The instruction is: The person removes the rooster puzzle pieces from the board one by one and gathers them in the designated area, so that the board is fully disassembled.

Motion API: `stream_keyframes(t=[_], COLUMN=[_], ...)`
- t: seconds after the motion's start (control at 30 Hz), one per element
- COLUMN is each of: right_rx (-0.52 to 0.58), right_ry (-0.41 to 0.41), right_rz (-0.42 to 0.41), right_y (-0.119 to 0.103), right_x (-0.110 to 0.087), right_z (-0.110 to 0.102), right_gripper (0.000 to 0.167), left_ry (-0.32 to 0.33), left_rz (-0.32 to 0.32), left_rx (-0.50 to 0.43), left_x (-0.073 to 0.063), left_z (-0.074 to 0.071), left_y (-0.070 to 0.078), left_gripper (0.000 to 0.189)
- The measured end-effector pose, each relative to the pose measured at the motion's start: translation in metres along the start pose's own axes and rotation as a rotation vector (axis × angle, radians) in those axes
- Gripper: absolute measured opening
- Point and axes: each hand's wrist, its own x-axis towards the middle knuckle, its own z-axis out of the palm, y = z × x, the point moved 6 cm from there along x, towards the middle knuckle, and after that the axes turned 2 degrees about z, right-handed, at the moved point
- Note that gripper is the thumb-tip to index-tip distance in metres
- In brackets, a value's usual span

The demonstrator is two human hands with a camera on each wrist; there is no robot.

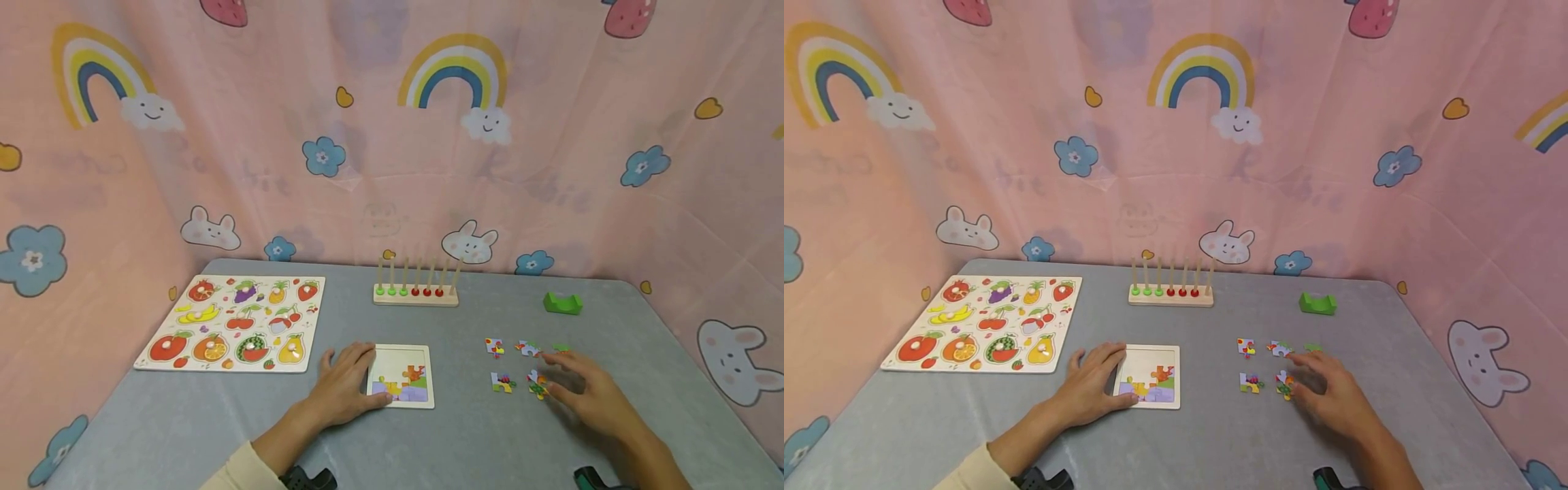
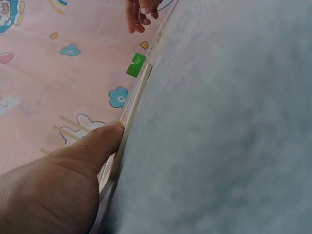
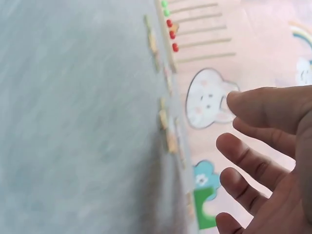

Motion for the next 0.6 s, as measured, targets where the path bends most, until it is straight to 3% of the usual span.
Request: stream_keyframes(t=[0.27,0.6], right_rx=[0.053,0.063], right_ry=[0.061,0.072], right_rz=[-0.088,-0.171], right_y=[-0.030,-0.075], right_x=[0.004,0.016], right_z=[-0.014,-0.024], right_gripper=[0.049,0.054], left_ry=[-0.005,-0.008], left_rz=[-0.005,-0.010], left_rx=[-0.006,-0.002], left_x=[-0.001,0.000], left_z=[0.001,0.001], left_y=[-0.001,-0.002], left_gripper=[0.081,0.082])
